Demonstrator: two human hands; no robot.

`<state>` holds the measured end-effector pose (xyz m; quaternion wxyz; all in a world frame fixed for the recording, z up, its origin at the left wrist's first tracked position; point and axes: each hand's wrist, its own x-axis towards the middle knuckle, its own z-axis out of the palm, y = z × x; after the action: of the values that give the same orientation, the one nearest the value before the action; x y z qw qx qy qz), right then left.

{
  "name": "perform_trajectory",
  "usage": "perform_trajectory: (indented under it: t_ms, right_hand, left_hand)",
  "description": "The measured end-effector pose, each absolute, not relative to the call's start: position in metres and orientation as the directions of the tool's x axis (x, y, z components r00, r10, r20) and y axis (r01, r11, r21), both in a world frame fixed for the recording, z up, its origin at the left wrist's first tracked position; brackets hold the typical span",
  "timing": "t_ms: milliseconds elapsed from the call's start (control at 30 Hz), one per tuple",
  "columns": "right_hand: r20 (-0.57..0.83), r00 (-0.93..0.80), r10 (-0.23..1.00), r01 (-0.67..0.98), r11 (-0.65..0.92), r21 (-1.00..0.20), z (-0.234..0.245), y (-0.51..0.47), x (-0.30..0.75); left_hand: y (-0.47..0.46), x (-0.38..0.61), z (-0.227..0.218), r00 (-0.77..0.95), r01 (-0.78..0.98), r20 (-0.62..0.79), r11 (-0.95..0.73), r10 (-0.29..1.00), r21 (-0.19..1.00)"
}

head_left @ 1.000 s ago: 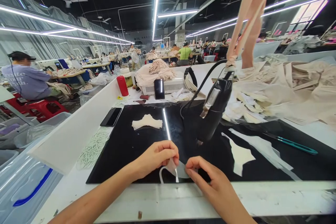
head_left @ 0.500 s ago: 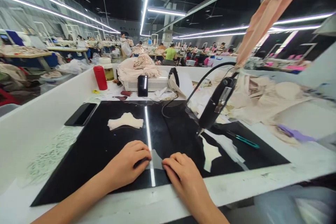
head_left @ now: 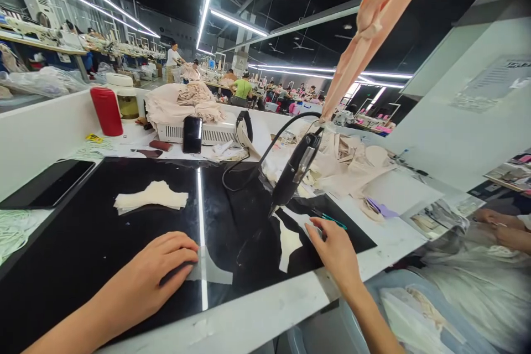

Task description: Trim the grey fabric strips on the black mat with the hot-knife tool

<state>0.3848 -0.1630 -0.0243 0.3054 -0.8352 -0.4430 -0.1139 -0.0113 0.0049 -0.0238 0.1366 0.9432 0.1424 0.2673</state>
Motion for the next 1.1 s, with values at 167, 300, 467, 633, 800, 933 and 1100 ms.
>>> perform_trajectory:
  t_ms: [167, 300, 467, 633, 800, 933, 1100]
  right_hand:
    - [0.444, 0.637, 0.63, 0.77, -0.497, -0.399, -0.038, -0.143, 0.392]
    - [0.412, 0.661, 0.628, 0.744, -0.471, -0.475, -0.04, -0.143, 0.398]
    - [0.366, 0.701, 0.612, 0.656, -0.354, -0.666, -0.03, -0.155, 0.41]
    - [0.311, 0.731, 0.607, 0.544, -0.244, -0.803, -0.023, -0.158, 0.416]
    - [0.253, 0.73, 0.635, 0.434, -0.145, -0.889, -0.018, -0.15, 0.408]
    - [0.255, 0.728, 0.636, 0.352, -0.027, -0.936, -0.004, -0.15, 0.396]
    - [0.253, 0.751, 0.61, 0.262, 0.077, -0.962, 0.023, -0.162, 0.371]
  left_hand:
    - [0.005, -0.011, -0.024, 0.807, 0.201, 0.479, -0.924, 0.345, 0.326]
    - [0.004, -0.011, -0.021, 0.811, 0.205, 0.468, -0.919, 0.352, 0.336]
    - [0.005, -0.011, -0.022, 0.813, 0.21, 0.461, -0.917, 0.356, 0.338]
    - [0.006, -0.01, -0.023, 0.808, 0.206, 0.474, -0.922, 0.35, 0.329]
    - [0.006, -0.01, -0.023, 0.801, 0.21, 0.489, -0.927, 0.345, 0.311]
    - [0.005, -0.011, -0.019, 0.805, 0.202, 0.489, -0.93, 0.336, 0.306]
    - [0.008, -0.012, -0.018, 0.803, 0.191, 0.488, -0.922, 0.343, 0.336]
